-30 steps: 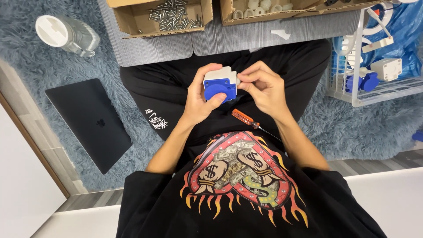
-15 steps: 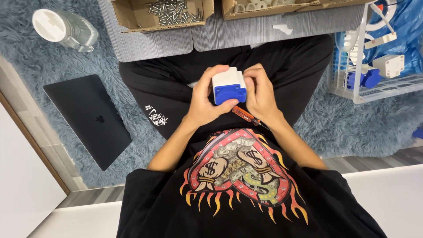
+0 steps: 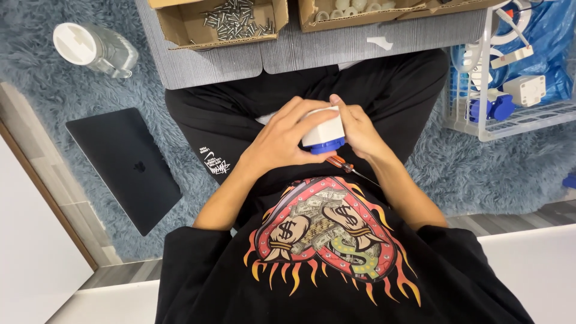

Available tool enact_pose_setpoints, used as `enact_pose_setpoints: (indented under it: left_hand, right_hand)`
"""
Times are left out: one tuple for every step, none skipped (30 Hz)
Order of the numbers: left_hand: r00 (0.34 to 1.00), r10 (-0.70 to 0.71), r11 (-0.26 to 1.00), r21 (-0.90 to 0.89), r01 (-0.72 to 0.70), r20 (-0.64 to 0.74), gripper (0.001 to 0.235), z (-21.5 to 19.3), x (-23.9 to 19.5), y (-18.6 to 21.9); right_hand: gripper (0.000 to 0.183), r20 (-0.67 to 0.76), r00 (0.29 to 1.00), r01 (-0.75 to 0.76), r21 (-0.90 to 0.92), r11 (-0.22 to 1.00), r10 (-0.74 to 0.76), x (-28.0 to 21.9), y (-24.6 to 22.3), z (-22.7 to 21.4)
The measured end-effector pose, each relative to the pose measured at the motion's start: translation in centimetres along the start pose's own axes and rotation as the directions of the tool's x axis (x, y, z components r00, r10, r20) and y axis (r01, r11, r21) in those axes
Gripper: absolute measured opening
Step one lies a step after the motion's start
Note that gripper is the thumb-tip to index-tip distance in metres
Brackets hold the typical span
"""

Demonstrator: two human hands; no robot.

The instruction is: The person assembles a blue electrical outlet by inserting a black internal component and a white faceplate. They then use an orange screwdriver to tighten screws on the blue cover, securing the assembly.

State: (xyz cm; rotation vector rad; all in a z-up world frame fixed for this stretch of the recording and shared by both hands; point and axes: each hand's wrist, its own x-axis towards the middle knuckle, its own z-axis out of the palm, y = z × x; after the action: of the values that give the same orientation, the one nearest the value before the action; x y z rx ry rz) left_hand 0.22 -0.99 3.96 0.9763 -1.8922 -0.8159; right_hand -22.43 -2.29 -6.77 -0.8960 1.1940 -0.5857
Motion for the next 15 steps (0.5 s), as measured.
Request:
enact_pose_setpoints:
  left_hand:
    - [1.000, -0.001, 1.000, 0.001, 0.001, 0.000, 0.066, 0.2, 0.1, 0.0]
    - [0.995, -0.092, 0.989, -0.122, 0.087, -0.032, 0.070, 0.4, 0.2, -0.1]
    - [0.982, -0.183, 0.956, -0.243, 0.164, -0.055, 0.075, 0.6, 0.4, -0.3]
    - [0.982, -0.182, 0.957, -0.240, 0.163, -0.057, 0.075, 0.8, 0.3, -0.9]
    - [0.955, -0.270, 0.926, -0.304, 0.224, -0.120, 0.068, 1.2, 0.2, -1.6]
    - [0.917, -0.359, 0.887, -0.370, 0.276, -0.176, 0.061, 1.6, 0.0, -2.2]
    - [0.916, -0.360, 0.887, -0.371, 0.277, -0.179, 0.061, 1.7, 0.2, -2.7]
    - [0.899, -0.391, 0.858, -0.430, 0.280, -0.195, 0.060, 1.8, 0.3, -3.2]
    - [0.882, -0.423, 0.826, -0.489, 0.281, -0.207, 0.058, 2.0, 0.4, -3.6]
    - [0.881, -0.426, 0.824, -0.490, 0.283, -0.208, 0.058, 1.6, 0.9, -3.1]
    - [0.872, -0.449, 0.837, -0.431, 0.336, -0.193, 0.069, 1.2, 1.4, -2.7]
    - [0.862, -0.474, 0.845, -0.369, 0.388, -0.179, 0.082, 0.8, 2.0, -2.3]
    - [0.862, -0.474, 0.845, -0.368, 0.388, -0.181, 0.082, 0.7, 2.1, -2.7]
    - [0.878, -0.436, 0.883, -0.282, 0.376, -0.197, 0.075, 0.7, 2.3, -3.1]
    - [0.894, -0.397, 0.912, -0.194, 0.360, -0.207, 0.069, 0.6, 2.4, -3.5]
  right_hand:
    - [0.065, 0.001, 1.000, -0.001, 0.001, 1.000, 0.001, -0.5, -0.7, -0.1]
    - [0.061, -0.016, 0.999, 0.030, -0.032, 0.999, -0.031, -1.0, -1.4, -0.2]
    - [0.058, -0.032, 0.997, 0.064, -0.066, 0.996, -0.066, -1.3, -2.2, -0.3]
    - [0.058, -0.030, 0.997, 0.066, -0.066, 0.996, -0.068, -1.7, -2.0, -1.2]
    - [0.041, 0.072, 0.989, 0.147, -0.286, 0.947, -0.132, -2.2, -1.7, -2.2]
    - [0.025, 0.184, 0.968, 0.240, -0.482, 0.843, -0.171, -2.7, -1.5, -3.1]
    - [0.025, 0.187, 0.968, 0.240, -0.483, 0.842, -0.169, -3.9, -3.3, -2.3]
    - [0.023, 0.304, 0.945, 0.293, -0.610, 0.737, -0.123, -5.1, -5.2, -1.6]
    - [0.030, 0.408, 0.911, 0.355, -0.708, 0.611, -0.057, -6.4, -7.0, -0.8]
    - [0.030, 0.409, 0.911, 0.354, -0.708, 0.611, -0.054, -6.7, -4.8, -1.2]
    - [0.033, 0.411, 0.909, 0.336, -0.818, 0.467, 0.064, -6.8, -2.6, -1.7]
    - [0.039, 0.389, 0.904, 0.325, -0.896, 0.304, 0.180, -7.1, -0.5, -2.2]
    - [0.039, 0.391, 0.903, 0.327, -0.895, 0.303, 0.179, -7.1, 0.8, -2.3]
    - [0.041, 0.390, 0.912, 0.357, -0.907, 0.225, 0.124, -7.1, 2.0, -2.5]
    - [0.044, 0.391, 0.918, 0.379, -0.914, 0.144, 0.068, -7.2, 3.2, -2.6]
